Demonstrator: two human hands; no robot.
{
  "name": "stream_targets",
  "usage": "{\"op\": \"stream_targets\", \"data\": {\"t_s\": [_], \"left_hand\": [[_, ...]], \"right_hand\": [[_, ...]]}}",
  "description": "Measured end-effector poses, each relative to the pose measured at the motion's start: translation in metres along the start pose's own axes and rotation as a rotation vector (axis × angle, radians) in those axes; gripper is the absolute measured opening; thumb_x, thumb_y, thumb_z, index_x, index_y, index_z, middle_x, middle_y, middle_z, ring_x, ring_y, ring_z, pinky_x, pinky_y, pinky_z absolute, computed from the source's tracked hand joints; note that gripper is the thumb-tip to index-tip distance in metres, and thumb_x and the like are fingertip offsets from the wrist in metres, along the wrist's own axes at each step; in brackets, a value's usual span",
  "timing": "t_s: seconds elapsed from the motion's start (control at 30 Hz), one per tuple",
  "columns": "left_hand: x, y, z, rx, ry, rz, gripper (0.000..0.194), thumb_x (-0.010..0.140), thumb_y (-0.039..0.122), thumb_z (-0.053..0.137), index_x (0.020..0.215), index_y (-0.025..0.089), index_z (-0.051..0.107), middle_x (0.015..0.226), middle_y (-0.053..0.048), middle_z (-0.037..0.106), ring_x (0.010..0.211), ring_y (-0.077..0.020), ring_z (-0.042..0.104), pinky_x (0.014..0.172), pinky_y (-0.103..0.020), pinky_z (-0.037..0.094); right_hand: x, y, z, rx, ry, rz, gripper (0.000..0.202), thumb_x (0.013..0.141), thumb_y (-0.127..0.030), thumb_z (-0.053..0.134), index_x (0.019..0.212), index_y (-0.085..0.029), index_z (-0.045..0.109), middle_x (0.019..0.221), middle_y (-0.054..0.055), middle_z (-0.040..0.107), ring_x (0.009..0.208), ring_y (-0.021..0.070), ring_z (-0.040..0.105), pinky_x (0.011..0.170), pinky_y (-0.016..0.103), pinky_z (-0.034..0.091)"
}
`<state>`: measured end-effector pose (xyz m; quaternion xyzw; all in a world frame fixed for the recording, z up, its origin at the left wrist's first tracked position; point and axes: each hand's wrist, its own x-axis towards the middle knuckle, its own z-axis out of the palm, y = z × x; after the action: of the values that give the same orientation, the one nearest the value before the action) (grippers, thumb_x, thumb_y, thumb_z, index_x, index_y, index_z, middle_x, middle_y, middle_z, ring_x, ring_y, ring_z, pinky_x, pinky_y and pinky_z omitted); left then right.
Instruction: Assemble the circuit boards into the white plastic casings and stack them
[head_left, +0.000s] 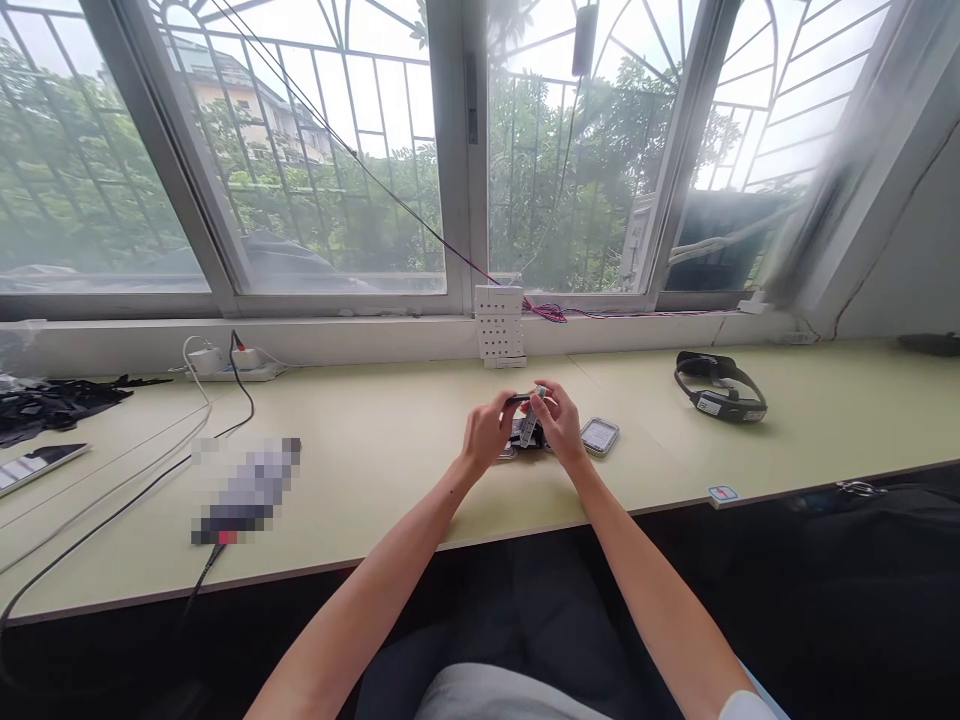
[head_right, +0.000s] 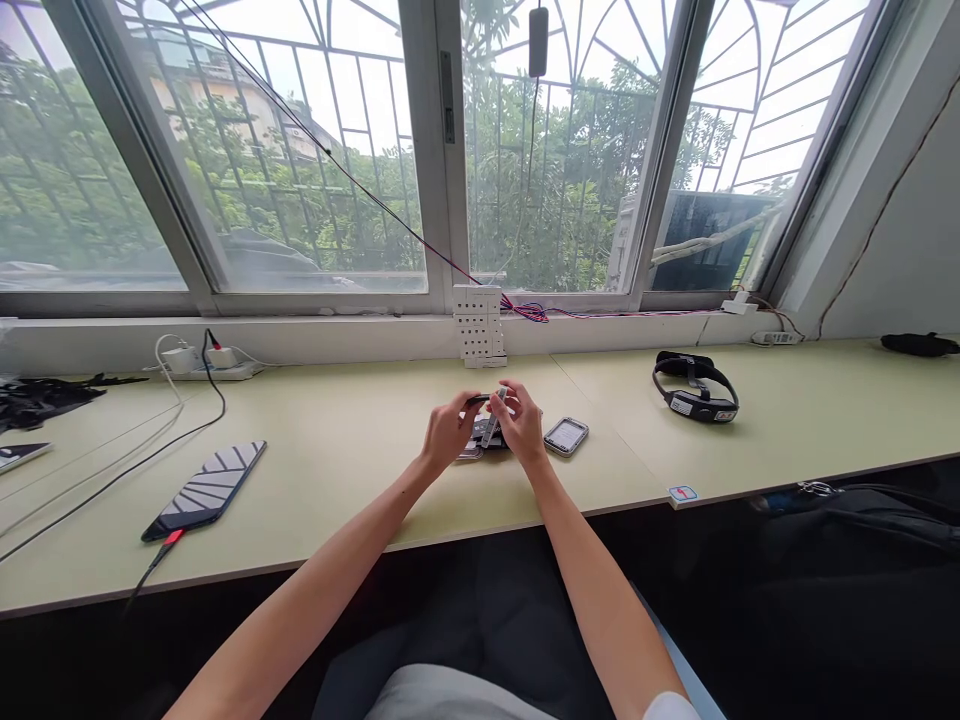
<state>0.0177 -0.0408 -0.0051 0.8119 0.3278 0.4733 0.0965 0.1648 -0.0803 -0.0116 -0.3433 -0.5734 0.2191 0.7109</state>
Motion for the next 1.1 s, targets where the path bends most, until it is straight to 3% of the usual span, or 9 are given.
{"op": "stream_targets", "data": {"t_s": [0.2, 0.3, 0.5, 0.73, 0.87, 0.97, 1.1], "left_hand": [[0.001, 0.002, 0.002, -0.025, 0.078, 0.046, 0.019, 0.097, 0.029, 0.05, 0.108, 0.023, 0.065, 0.088, -0.001, 0.077, 0.069, -0.0138, 0.07, 0.069, -0.024, 0.054], [0.004, 0.0, -0.002, -0.02, 0.167, 0.012, 0.017, 0.097, 0.03, 0.051, 0.104, 0.023, 0.066, 0.085, -0.001, 0.076, 0.069, -0.0145, 0.071, 0.069, -0.025, 0.055], [0.009, -0.011, -0.013, -0.043, 0.338, -0.074, 0.014, 0.094, 0.028, 0.055, 0.103, 0.021, 0.064, 0.098, -0.007, 0.077, 0.093, -0.0199, 0.074, 0.07, -0.027, 0.059], [0.011, -0.016, -0.014, 0.034, 0.325, -0.316, 0.03, 0.08, 0.012, 0.052, 0.104, 0.018, 0.069, 0.095, -0.009, 0.077, 0.085, -0.0229, 0.073, 0.079, -0.034, 0.057], [0.014, -0.022, -0.025, -0.014, 0.311, -0.51, 0.028, 0.076, 0.018, 0.054, 0.098, 0.017, 0.072, 0.089, -0.011, 0.077, 0.09, -0.0271, 0.072, 0.086, -0.039, 0.053], [0.016, -0.034, -0.029, -0.1, 0.32, -0.633, 0.022, 0.078, 0.031, 0.056, 0.088, 0.019, 0.072, 0.085, -0.011, 0.076, 0.091, -0.0286, 0.071, 0.081, -0.04, 0.054], [0.016, -0.055, -0.03, -0.037, 0.339, -0.641, 0.022, 0.081, 0.035, 0.052, 0.078, 0.02, 0.068, 0.079, -0.012, 0.074, 0.085, -0.0266, 0.071, 0.078, -0.039, 0.054]], "right_hand": [[0.0, 0.004, 0.003, -0.014, 0.045, -0.06, 0.039, 0.089, -0.05, 0.063, 0.117, -0.023, 0.057, 0.098, 0.005, 0.066, 0.08, 0.0189, 0.072, 0.075, 0.035, 0.06], [0.0, 0.003, 0.0, -0.053, 0.131, -0.083, 0.038, 0.092, -0.052, 0.057, 0.115, -0.022, 0.056, 0.094, 0.005, 0.065, 0.076, 0.0182, 0.072, 0.071, 0.033, 0.059], [-0.001, 0.0, -0.002, -0.18, 0.233, -0.166, 0.033, 0.097, -0.048, 0.051, 0.115, -0.021, 0.053, 0.087, 0.004, 0.065, 0.077, 0.0179, 0.071, 0.068, 0.031, 0.057], [-0.002, 0.007, 0.001, -0.276, 0.193, -0.124, 0.033, 0.097, -0.049, 0.049, 0.116, -0.021, 0.054, 0.093, 0.005, 0.064, 0.073, 0.0158, 0.068, 0.063, 0.028, 0.055], [-0.002, 0.006, 0.001, -0.291, 0.177, -0.118, 0.035, 0.097, -0.05, 0.047, 0.116, -0.021, 0.053, 0.095, 0.006, 0.064, 0.072, 0.0151, 0.067, 0.064, 0.028, 0.054], [-0.002, 0.003, 0.002, -0.293, 0.195, -0.114, 0.036, 0.099, -0.05, 0.041, 0.117, -0.021, 0.051, 0.088, 0.004, 0.065, 0.071, 0.0153, 0.067, 0.067, 0.029, 0.054], [-0.002, 0.0, 0.001, -0.325, 0.277, -0.109, 0.035, 0.1, -0.048, 0.035, 0.117, -0.021, 0.05, 0.082, 0.003, 0.067, 0.074, 0.0171, 0.068, 0.072, 0.031, 0.053]]}}
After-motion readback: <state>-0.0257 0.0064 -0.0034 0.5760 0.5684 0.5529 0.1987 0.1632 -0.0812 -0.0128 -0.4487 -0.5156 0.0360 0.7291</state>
